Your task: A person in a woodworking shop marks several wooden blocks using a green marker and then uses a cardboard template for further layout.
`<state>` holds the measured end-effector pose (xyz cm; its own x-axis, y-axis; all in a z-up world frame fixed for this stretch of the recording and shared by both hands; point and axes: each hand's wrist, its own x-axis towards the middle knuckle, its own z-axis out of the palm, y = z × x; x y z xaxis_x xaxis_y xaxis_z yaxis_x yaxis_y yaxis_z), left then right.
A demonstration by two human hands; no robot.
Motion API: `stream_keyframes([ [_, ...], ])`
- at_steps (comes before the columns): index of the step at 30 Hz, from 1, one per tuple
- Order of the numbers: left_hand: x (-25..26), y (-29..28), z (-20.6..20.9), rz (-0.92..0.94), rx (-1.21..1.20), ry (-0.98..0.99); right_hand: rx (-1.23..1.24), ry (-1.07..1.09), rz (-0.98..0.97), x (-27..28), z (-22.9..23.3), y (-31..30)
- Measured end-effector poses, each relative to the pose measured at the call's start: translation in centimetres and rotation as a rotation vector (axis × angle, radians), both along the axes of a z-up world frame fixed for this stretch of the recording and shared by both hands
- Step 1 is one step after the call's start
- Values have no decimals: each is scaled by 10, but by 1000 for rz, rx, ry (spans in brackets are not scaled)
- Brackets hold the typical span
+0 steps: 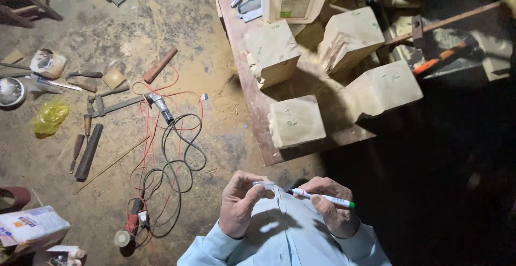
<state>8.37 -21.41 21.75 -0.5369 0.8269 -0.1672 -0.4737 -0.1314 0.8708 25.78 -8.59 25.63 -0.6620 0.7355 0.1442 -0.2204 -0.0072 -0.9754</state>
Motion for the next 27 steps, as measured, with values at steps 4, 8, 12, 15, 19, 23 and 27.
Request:
stream_keyframes([
  [4,-14,-6,8,-68,45,-17,17,-40,-5,-12,4,-18],
  [8,-22,-8,12,-132,116,-43,16,-43,-21,-20,0,-27],
  [12,-23,-13,5,-149,80,-46,33,12,-7,-28,-2,-32],
  [15,-25,-19,2,-190,56,-62,77,-47,6,-34,4,-36],
  [19,-31,-29,-12,-175,62,-103,15,-82,66,-41,-5,-38],
  [23,-34,-33,-13,-196,18,-121,46,-87,105,-47,-9,-40],
  [27,-40,-34,-8,-226,90,-58,46,-87,156,-51,-7,-33],
])
